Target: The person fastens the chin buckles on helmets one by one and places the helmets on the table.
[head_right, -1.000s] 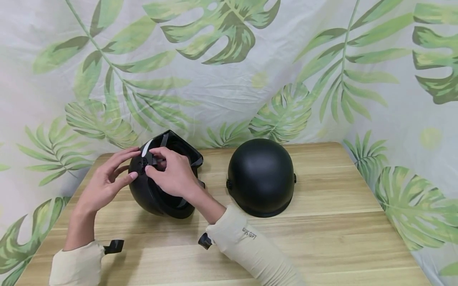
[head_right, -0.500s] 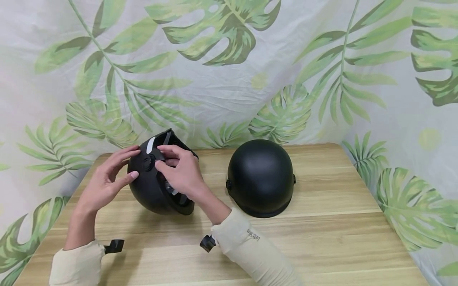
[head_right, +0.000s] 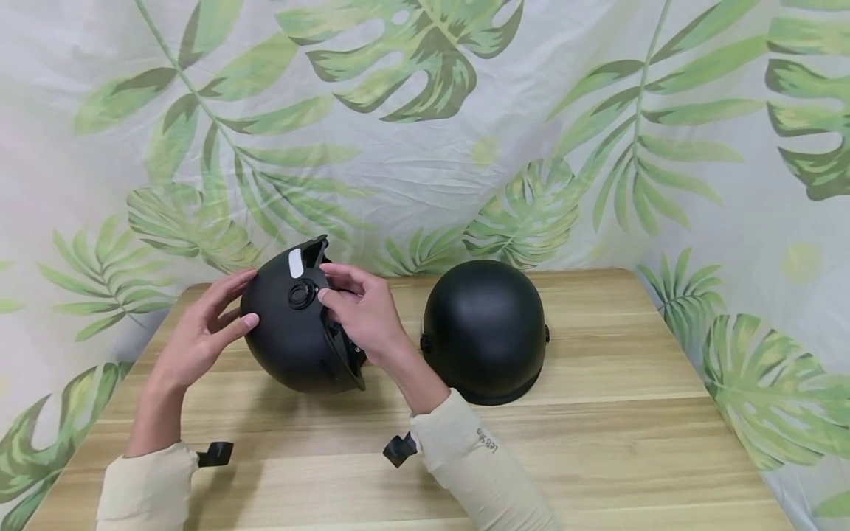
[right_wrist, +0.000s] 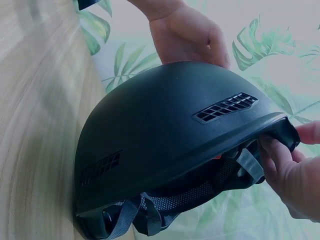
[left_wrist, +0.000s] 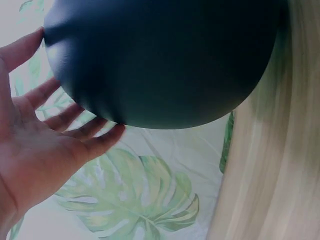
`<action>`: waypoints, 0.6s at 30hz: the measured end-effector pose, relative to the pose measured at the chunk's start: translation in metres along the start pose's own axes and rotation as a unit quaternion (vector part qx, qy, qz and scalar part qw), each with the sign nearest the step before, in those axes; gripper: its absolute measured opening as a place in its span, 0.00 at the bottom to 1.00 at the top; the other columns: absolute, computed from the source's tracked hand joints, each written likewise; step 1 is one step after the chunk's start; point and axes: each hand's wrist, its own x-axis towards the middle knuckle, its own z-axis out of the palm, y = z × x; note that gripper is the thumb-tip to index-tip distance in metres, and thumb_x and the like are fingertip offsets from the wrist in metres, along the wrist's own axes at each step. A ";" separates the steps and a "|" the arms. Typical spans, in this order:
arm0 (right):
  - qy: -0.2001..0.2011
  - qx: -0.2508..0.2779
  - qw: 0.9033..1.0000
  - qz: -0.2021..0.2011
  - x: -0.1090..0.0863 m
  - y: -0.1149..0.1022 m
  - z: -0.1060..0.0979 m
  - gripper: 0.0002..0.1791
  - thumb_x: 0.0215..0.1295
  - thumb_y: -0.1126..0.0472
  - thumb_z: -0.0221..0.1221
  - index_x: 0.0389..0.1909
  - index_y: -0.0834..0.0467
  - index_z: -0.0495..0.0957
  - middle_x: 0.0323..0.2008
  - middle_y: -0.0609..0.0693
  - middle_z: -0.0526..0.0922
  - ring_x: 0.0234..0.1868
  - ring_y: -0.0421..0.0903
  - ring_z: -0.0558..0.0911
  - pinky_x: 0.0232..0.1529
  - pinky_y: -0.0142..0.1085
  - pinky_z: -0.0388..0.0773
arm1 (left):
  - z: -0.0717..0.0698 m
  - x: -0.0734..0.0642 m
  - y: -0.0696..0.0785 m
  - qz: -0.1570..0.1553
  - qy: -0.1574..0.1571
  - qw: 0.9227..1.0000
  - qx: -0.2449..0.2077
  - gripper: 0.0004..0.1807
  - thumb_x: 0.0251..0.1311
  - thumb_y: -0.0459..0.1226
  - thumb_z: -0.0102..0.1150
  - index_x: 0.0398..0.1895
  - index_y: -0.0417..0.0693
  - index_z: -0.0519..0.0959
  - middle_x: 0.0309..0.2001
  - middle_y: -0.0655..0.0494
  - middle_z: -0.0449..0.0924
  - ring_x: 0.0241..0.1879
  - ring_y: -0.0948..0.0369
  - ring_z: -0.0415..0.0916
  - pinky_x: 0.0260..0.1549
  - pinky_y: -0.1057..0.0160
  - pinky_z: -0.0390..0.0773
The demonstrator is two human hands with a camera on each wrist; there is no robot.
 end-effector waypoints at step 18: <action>0.007 0.088 0.996 0.024 0.001 0.009 -0.008 0.22 0.75 0.74 0.57 0.67 0.62 0.77 0.56 0.57 0.82 0.47 0.46 0.85 0.42 0.35 0.85 | 0.011 0.000 0.010 -0.059 0.052 0.997 0.013 0.37 0.71 0.38 0.66 0.82 0.57 0.66 0.78 0.48 0.65 0.75 0.42 0.66 0.54 0.75 0.71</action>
